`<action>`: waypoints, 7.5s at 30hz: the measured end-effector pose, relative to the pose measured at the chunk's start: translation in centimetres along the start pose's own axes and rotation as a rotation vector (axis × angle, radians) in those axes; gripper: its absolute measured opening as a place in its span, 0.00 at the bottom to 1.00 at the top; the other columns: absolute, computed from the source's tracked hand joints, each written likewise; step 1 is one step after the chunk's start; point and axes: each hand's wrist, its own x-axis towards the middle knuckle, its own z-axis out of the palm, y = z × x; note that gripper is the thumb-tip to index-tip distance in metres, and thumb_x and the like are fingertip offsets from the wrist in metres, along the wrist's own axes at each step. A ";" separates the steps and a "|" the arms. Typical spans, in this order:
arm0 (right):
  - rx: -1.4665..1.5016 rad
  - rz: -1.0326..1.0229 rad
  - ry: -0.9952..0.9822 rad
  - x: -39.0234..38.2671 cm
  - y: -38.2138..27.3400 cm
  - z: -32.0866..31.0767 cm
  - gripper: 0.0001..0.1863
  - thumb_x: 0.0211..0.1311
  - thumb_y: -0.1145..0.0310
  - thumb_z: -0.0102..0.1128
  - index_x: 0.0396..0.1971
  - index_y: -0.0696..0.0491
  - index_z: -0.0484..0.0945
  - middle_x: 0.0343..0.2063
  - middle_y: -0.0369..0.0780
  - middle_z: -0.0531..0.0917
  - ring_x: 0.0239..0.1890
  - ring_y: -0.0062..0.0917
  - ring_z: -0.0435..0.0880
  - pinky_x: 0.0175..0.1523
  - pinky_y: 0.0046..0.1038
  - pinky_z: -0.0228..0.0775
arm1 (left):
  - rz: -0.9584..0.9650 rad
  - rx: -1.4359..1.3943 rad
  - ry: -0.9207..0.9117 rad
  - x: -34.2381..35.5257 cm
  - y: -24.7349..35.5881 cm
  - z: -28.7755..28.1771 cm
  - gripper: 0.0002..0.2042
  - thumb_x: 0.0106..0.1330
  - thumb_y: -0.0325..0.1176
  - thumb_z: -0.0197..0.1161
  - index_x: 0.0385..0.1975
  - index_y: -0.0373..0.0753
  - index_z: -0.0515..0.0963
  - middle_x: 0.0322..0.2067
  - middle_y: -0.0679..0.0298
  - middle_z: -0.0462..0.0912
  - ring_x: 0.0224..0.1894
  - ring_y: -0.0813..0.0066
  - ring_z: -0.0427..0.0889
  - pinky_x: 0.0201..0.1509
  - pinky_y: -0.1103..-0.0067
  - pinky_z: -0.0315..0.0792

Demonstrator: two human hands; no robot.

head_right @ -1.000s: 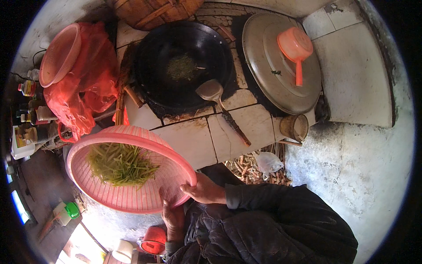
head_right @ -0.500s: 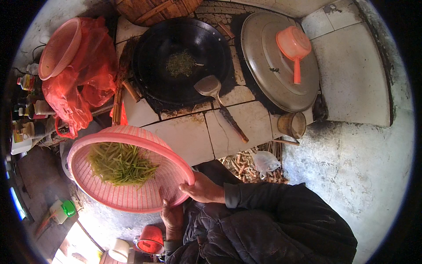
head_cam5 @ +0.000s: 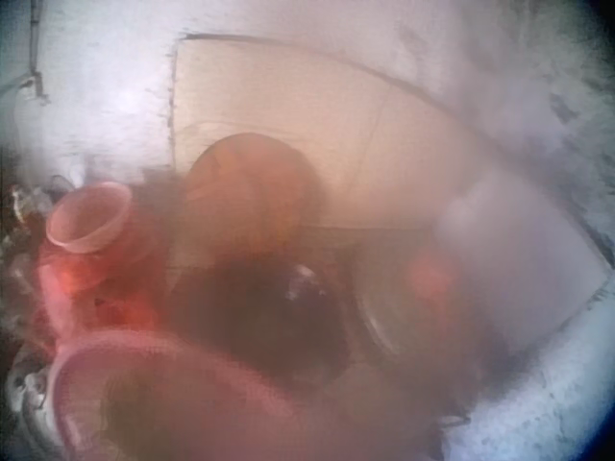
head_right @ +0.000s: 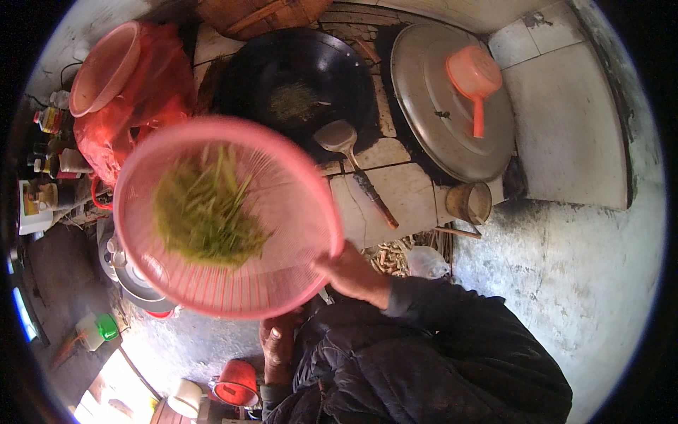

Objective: The person tends a wood fire under a wok, then adds chopped green vegetables and sliced ginger to the hot wok and stirs them with a spatula. The person also adds a spoonful of white powder, likely salt, to the pan.

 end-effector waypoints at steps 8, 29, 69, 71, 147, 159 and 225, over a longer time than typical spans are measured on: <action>-0.408 -0.486 0.558 5.2 -9.4 -11.8 0.06 0.68 0.71 0.63 0.35 0.59 0.80 0.31 0.31 0.81 0.34 0.16 0.76 0.40 0.28 0.70 | -0.010 0.048 0.251 -0.3 -0.5 -0.8 0.39 0.73 0.49 0.71 0.78 0.34 0.64 0.66 0.45 0.80 0.59 0.58 0.86 0.59 0.66 0.82; -0.953 -0.890 0.878 18.8 -15.7 -19.0 0.16 0.62 0.75 0.60 0.50 0.60 0.82 0.37 0.57 0.87 0.43 0.53 0.89 0.46 0.42 0.79 | -0.062 0.138 0.334 -0.1 -1.3 -3.0 0.34 0.77 0.47 0.67 0.75 0.35 0.67 0.64 0.48 0.82 0.58 0.61 0.86 0.57 0.69 0.81; -0.590 -1.125 0.987 15.8 -15.5 -20.4 0.09 0.69 0.77 0.61 0.42 0.69 0.79 0.35 0.48 0.87 0.41 0.32 0.87 0.49 0.36 0.76 | 0.086 0.318 0.305 5.4 1.8 -0.8 0.26 0.78 0.38 0.66 0.72 0.35 0.72 0.60 0.51 0.86 0.54 0.65 0.88 0.54 0.73 0.81; -0.381 -1.126 0.941 16.8 -15.3 -20.7 0.08 0.68 0.77 0.61 0.39 0.68 0.80 0.30 0.48 0.86 0.36 0.31 0.87 0.44 0.37 0.77 | 0.099 0.313 0.303 5.5 1.8 -0.7 0.26 0.78 0.38 0.66 0.72 0.35 0.73 0.60 0.51 0.86 0.54 0.65 0.88 0.54 0.73 0.81; -0.457 -0.270 -0.250 -5.6 5.7 10.9 0.23 0.74 0.70 0.67 0.63 0.63 0.75 0.59 0.43 0.81 0.55 0.27 0.81 0.61 0.33 0.74 | 0.404 -0.467 0.395 -2.2 -2.9 -2.1 0.33 0.75 0.43 0.65 0.74 0.32 0.64 0.67 0.55 0.75 0.70 0.57 0.74 0.78 0.58 0.63; -0.787 0.268 -1.121 -21.4 24.9 30.4 0.29 0.75 0.66 0.70 0.69 0.64 0.73 0.59 0.47 0.85 0.57 0.26 0.86 0.60 0.28 0.81 | 0.671 -1.415 1.091 -30.0 -23.9 -26.3 0.14 0.79 0.43 0.58 0.52 0.39 0.78 0.46 0.58 0.88 0.43 0.63 0.87 0.43 0.66 0.79; -1.263 -0.834 0.540 -1.0 6.4 -8.6 0.22 0.62 0.75 0.72 0.56 0.55 0.79 0.50 0.49 0.83 0.55 0.47 0.82 0.61 0.44 0.76 | -0.156 -0.286 1.164 -24.1 -27.2 -32.9 0.16 0.75 0.36 0.64 0.60 0.44 0.78 0.50 0.62 0.87 0.42 0.66 0.87 0.40 0.70 0.80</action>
